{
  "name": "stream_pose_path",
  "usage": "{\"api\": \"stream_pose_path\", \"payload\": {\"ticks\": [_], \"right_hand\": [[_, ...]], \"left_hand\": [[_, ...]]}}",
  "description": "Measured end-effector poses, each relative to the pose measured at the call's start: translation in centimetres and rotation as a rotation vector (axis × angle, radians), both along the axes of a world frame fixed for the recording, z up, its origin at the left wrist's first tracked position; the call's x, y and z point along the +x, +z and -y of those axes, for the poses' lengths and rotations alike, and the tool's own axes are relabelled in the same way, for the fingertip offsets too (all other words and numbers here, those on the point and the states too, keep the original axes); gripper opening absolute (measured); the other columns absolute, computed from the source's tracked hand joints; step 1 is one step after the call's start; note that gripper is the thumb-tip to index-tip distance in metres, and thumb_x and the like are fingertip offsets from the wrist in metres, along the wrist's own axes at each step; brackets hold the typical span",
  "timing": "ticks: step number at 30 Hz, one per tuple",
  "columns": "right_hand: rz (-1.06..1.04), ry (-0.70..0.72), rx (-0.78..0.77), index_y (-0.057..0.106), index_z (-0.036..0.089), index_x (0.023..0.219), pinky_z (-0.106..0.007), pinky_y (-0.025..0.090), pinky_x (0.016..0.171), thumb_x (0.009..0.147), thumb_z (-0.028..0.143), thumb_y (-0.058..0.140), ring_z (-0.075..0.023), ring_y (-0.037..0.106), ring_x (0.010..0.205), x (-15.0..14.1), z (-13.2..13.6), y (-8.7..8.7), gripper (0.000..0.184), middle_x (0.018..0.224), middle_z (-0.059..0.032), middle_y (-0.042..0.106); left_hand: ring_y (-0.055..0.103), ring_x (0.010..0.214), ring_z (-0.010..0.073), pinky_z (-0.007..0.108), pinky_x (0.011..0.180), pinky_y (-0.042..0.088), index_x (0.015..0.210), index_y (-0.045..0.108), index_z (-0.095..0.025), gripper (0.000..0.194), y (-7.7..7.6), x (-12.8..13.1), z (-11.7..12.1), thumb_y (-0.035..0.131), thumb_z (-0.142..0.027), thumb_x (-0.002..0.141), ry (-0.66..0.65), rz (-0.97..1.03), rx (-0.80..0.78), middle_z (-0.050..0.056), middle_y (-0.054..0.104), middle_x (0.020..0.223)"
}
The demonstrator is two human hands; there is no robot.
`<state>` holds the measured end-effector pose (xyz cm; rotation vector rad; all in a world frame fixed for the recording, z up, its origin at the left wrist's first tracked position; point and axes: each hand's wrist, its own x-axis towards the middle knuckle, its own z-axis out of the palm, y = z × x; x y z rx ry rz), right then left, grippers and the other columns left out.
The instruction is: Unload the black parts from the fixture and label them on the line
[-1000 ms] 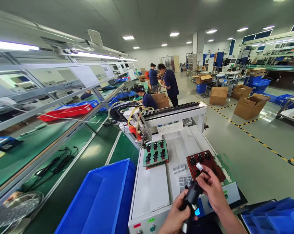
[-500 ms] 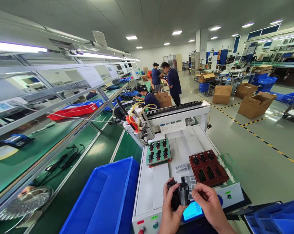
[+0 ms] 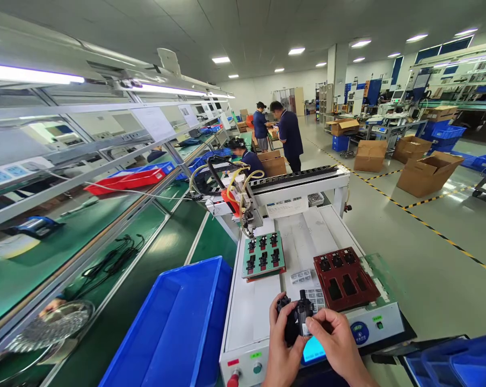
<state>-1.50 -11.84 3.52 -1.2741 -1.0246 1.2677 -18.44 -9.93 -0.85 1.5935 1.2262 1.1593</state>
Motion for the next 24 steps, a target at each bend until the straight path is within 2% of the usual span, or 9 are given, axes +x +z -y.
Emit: {"api": "stream_pose_path", "payload": {"ticks": [6, 10, 12, 13, 15, 17, 21, 24], "right_hand": [[0.173, -0.046, 0.098, 0.071, 0.018, 0.072, -0.028, 0.043, 0.061, 0.097, 0.062, 0.067, -0.0169, 0.054, 0.063, -0.3, 0.4, 0.0, 0.051, 0.066, -0.0015, 0.064], [0.475, -0.146, 0.379, 0.071, 0.023, 0.071, -0.029, 0.046, 0.059, 0.102, 0.044, 0.066, -0.0178, 0.060, 0.062, -0.4, 0.8, -0.2, 0.038, 0.067, -0.0019, 0.063], [0.569, -0.192, 0.464, 0.077, 0.024, 0.088, -0.031, 0.051, 0.065, 0.101, 0.038, 0.068, -0.0204, 0.065, 0.068, 0.0, 1.0, -0.7, 0.021, 0.076, -0.0048, 0.069], [0.573, -0.223, 0.456, 0.077, 0.024, 0.102, -0.033, 0.054, 0.068, 0.101, 0.037, 0.069, -0.0212, 0.067, 0.071, 0.2, 1.0, -1.0, 0.016, 0.084, -0.0064, 0.071], [0.493, -0.265, 0.355, 0.070, 0.024, 0.129, -0.034, 0.056, 0.069, 0.101, 0.043, 0.069, -0.0210, 0.065, 0.073, 1.0, 1.0, -1.6, 0.034, 0.097, -0.0083, 0.072], [0.351, -0.236, 0.217, 0.061, 0.023, 0.141, -0.033, 0.057, 0.071, 0.101, 0.051, 0.068, -0.0203, 0.063, 0.076, 1.6, 1.1, -1.9, 0.050, 0.105, -0.0084, 0.071], [0.056, -0.077, 0.048, 0.063, 0.023, 0.137, -0.037, 0.058, 0.090, 0.099, 0.062, 0.067, -0.0255, 0.069, 0.101, 2.2, 1.4, -2.2, 0.054, 0.119, -0.0101, 0.073], [-0.022, -0.075, 0.037, 0.070, 0.022, 0.118, -0.039, 0.057, 0.092, 0.100, 0.065, 0.063, -0.0277, 0.070, 0.103, 2.2, 2.0, -2.0, 0.048, 0.110, -0.0101, 0.075]], "left_hand": [[0.037, 0.158, 0.0418, 0.064, 0.123, 0.045, 0.138, 0.065, -0.028, 0.051, -0.1, 0.2, 0.0, 0.077, -0.032, 0.089, -0.001, -0.010, -0.006, 0.016, 0.035, 0.165], [0.039, 0.157, 0.0418, 0.063, 0.123, 0.045, 0.135, 0.068, -0.027, 0.046, 0.3, 0.2, 0.1, 0.076, -0.039, 0.091, 0.012, 0.006, -0.028, 0.016, 0.039, 0.163], [0.040, 0.157, 0.0418, 0.062, 0.123, 0.045, 0.134, 0.068, -0.028, 0.046, 0.7, 0.3, 0.3, 0.077, -0.040, 0.090, 0.017, 0.037, -0.043, 0.015, 0.041, 0.163], [0.042, 0.156, 0.0418, 0.062, 0.122, 0.046, 0.133, 0.068, -0.028, 0.048, 0.9, 0.4, 0.4, 0.079, -0.041, 0.089, 0.019, 0.057, -0.055, 0.015, 0.042, 0.162], [0.046, 0.153, 0.0417, 0.059, 0.120, 0.048, 0.131, 0.069, -0.029, 0.050, 1.4, 0.7, 0.5, 0.083, -0.043, 0.085, 0.028, 0.108, -0.083, 0.015, 0.046, 0.160], [0.048, 0.151, 0.0411, 0.056, 0.119, 0.049, 0.129, 0.069, -0.030, 0.052, 1.9, 1.2, 0.6, 0.085, -0.047, 0.083, 0.043, 0.170, -0.105, 0.014, 0.046, 0.159], [0.047, 0.152, 0.0416, 0.053, 0.119, 0.048, 0.126, 0.070, -0.030, 0.053, 2.6, 2.3, 0.6, 0.085, -0.053, 0.080, 0.054, 0.238, -0.099, 0.013, 0.048, 0.159], [0.044, 0.153, 0.0428, 0.056, 0.121, 0.045, 0.125, 0.070, -0.029, 0.051, 2.5, 2.7, 0.5, 0.084, -0.053, 0.081, 0.054, 0.215, -0.045, 0.013, 0.049, 0.159]]}}
